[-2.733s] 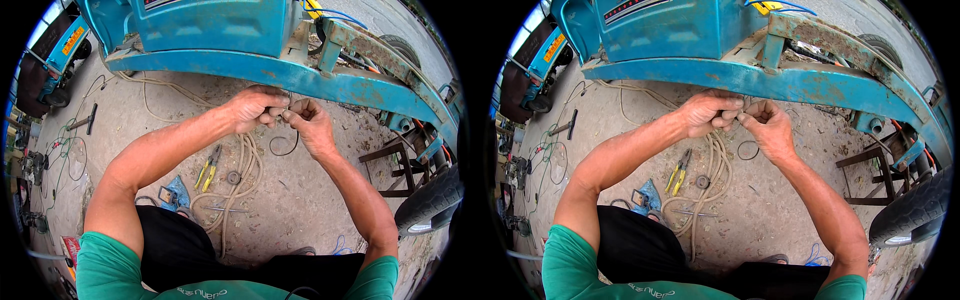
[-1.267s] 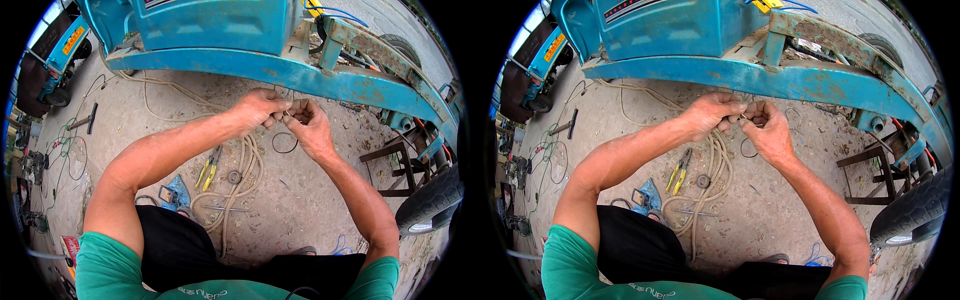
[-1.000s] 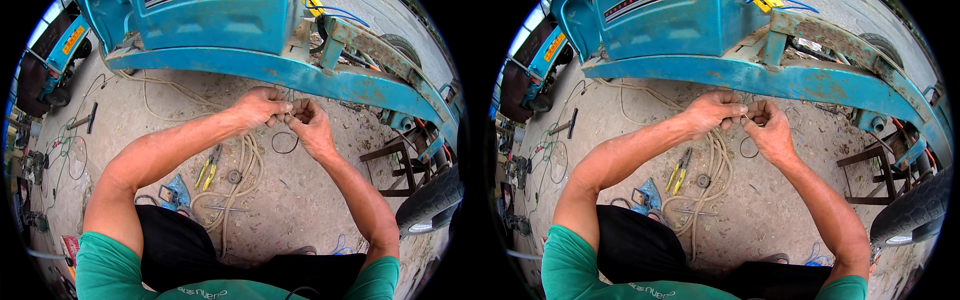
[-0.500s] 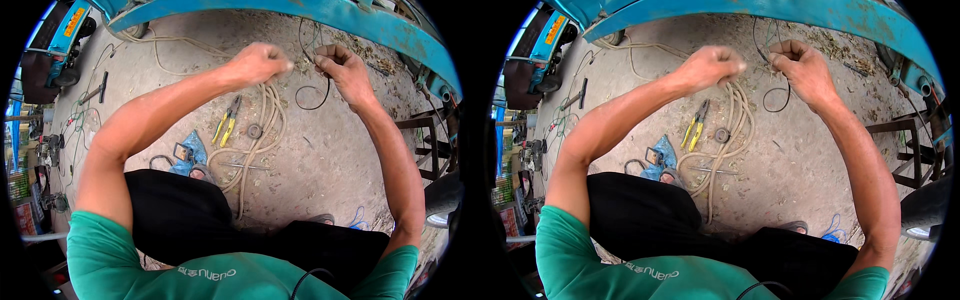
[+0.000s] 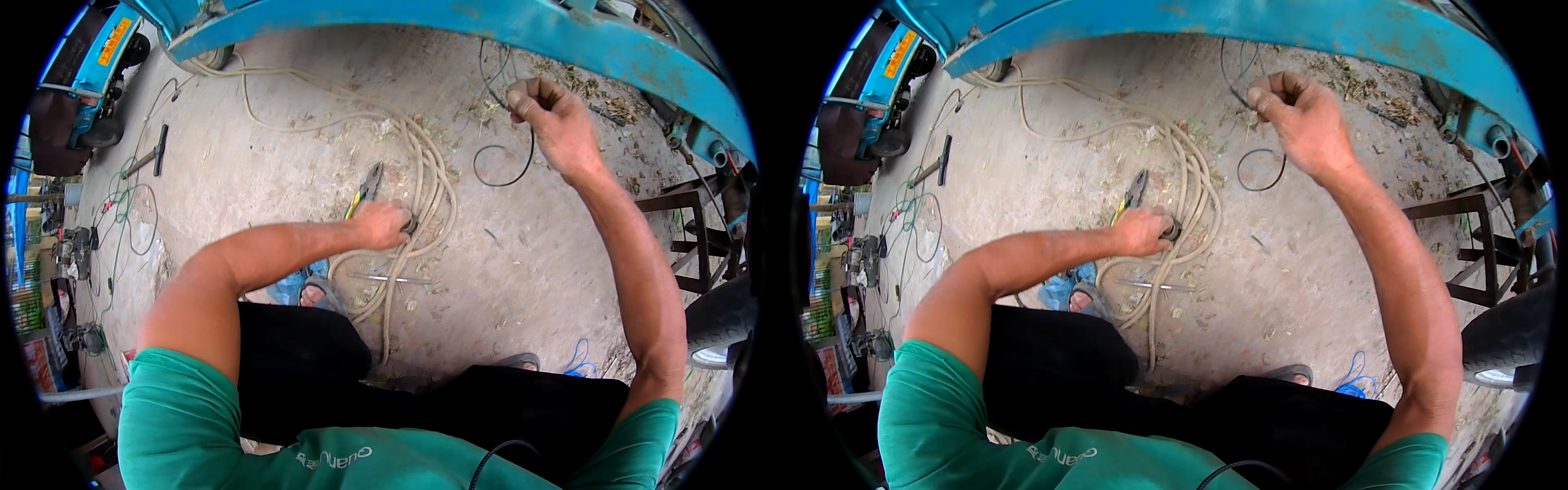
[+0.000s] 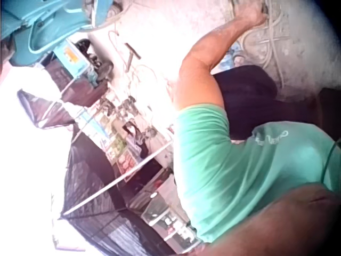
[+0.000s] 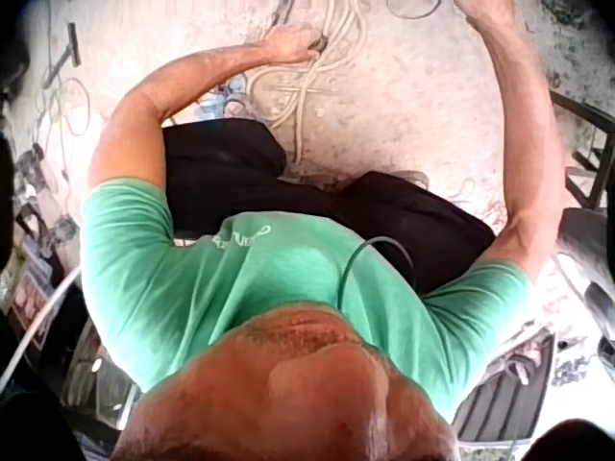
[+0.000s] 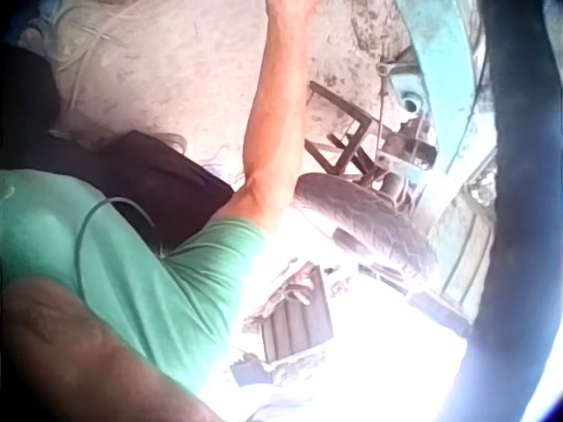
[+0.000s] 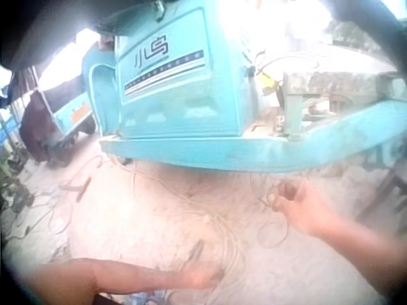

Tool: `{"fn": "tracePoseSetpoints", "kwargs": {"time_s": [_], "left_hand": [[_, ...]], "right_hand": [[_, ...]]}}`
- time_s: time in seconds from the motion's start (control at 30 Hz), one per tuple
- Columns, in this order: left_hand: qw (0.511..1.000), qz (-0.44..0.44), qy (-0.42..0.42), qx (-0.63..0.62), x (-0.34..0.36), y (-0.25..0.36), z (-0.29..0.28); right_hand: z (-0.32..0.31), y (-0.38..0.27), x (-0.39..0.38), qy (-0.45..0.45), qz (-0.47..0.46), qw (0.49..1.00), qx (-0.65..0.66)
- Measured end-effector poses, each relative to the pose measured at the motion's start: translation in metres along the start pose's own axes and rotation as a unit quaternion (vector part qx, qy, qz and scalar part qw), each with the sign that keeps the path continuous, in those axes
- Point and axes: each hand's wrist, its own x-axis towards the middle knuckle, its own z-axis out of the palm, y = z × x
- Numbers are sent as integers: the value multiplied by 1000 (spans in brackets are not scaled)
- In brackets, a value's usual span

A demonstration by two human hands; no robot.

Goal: The person strips insulation from wires using pliers, twists the exposed strands together, and wraps the connection with electrical tape. The person repeats this process for multiple wire pairs.

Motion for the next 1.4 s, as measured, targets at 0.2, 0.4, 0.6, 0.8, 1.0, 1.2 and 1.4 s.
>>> {"fn": "tracePoseSetpoints", "kwargs": {"time_s": [0.2, 0.4, 0.6, 0.8, 1.0, 1.2, 1.4], "left_hand": [[999, 0, -35, -42, 9, 2, -24], [978, 46, 69, -189, 13, 8, -147], [924, 85, 174, -331, 11, 48, -230], [922, 130, 191, -309, 40, 57, -234], [910, 192, 257, -265, 35, 69, -240], [916, 137, 211, -312, 45, 62, -234], [911, 106, 181, -355, 58, 48, -227]], "right_hand": [[6, -2, 1, -14, 15, 1000, 13], [5, -7, 1, -4, 51, 997, 55], [10, -17, -1, -17, 68, 993, 100], [4, -23, -3, -11, 114, 988, 105], [-3, -17, -1, -13, 123, 990, 65], [6, -22, -4, 11, 140, 984, 112], [3, -18, -5, 42, 151, 967, 202]]}}
